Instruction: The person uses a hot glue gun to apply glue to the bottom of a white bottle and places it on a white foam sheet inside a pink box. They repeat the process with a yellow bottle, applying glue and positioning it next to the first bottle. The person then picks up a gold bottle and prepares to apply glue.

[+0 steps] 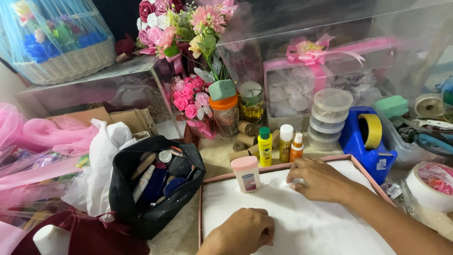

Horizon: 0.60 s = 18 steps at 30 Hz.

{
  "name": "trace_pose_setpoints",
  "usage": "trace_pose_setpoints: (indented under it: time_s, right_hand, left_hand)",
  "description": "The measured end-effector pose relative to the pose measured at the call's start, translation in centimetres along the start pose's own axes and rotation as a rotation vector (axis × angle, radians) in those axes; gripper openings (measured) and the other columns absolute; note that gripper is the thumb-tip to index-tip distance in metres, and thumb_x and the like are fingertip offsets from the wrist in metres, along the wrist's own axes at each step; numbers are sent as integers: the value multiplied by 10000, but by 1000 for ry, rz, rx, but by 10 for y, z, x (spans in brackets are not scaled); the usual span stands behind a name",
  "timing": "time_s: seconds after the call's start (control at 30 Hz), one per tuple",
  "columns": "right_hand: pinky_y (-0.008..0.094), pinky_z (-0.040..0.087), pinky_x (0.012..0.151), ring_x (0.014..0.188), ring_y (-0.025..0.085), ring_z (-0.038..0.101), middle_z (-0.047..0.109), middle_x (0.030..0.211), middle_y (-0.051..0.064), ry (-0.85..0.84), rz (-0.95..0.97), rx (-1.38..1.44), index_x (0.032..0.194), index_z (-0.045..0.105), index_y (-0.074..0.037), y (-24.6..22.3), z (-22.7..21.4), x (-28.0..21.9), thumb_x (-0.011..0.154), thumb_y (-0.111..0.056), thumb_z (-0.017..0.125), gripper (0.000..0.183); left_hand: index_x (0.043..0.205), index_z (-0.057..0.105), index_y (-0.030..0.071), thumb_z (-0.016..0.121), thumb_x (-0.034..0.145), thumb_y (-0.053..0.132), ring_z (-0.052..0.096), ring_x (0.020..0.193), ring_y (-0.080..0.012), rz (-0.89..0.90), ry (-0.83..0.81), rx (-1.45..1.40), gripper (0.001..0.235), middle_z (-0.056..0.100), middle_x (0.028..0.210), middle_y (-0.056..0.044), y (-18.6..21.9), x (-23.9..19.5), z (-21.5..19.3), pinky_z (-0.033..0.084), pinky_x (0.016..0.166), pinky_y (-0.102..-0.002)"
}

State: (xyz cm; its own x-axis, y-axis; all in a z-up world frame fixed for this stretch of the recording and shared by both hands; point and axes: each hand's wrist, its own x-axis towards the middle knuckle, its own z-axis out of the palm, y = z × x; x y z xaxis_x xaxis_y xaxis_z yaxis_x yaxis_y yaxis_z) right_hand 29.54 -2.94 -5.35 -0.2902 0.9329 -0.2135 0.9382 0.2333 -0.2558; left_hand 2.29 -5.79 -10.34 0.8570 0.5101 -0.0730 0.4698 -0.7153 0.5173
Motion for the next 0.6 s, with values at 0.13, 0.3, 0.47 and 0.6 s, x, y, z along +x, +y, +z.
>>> trace_pose_setpoints:
  time_s: [0.13, 0.3, 0.47, 0.6]
  right_hand:
    - [442, 426, 1023, 1218, 175, 563, 633, 1215, -48, 79, -83, -3, 1242, 735, -324, -1, 9, 2, 940, -305, 670, 310]
    - [558, 375, 1071, 1287, 317, 515, 580, 1377, 80, 246, -285, -78, 1380, 642, -295, -11, 19, 4, 861, -251, 741, 531]
    - [586, 230, 1148, 1444, 337, 333, 406, 1565, 78, 181, -347, -161, 1452, 572, -317, -21, 27, 3, 970, -353, 605, 485]
    - [586, 177, 1188, 1469, 333, 284, 396, 1558, 41, 107, -238, -218, 1381, 632, -308, -26, 26, 1, 1007, -394, 525, 398]
  left_hand:
    - [854, 705, 198, 760, 864, 259, 658, 798, -250, -8, 5, 12, 83, 665, 901, 6, -2, 2, 3, 506, 751, -355]
    - [893, 720, 184, 763, 871, 236, 662, 813, -277, -29, -36, -3, 71, 690, 933, -24, 3, 1, -4, 507, 758, -375]
    - [880, 698, 203, 769, 863, 275, 664, 822, -275, -8, -8, 13, 103, 677, 923, -9, -3, 2, 3, 497, 757, -384]
    - [883, 699, 204, 762, 865, 280, 655, 799, -255, -10, -14, 37, 100, 661, 904, 6, -7, 4, 8, 502, 748, -366]
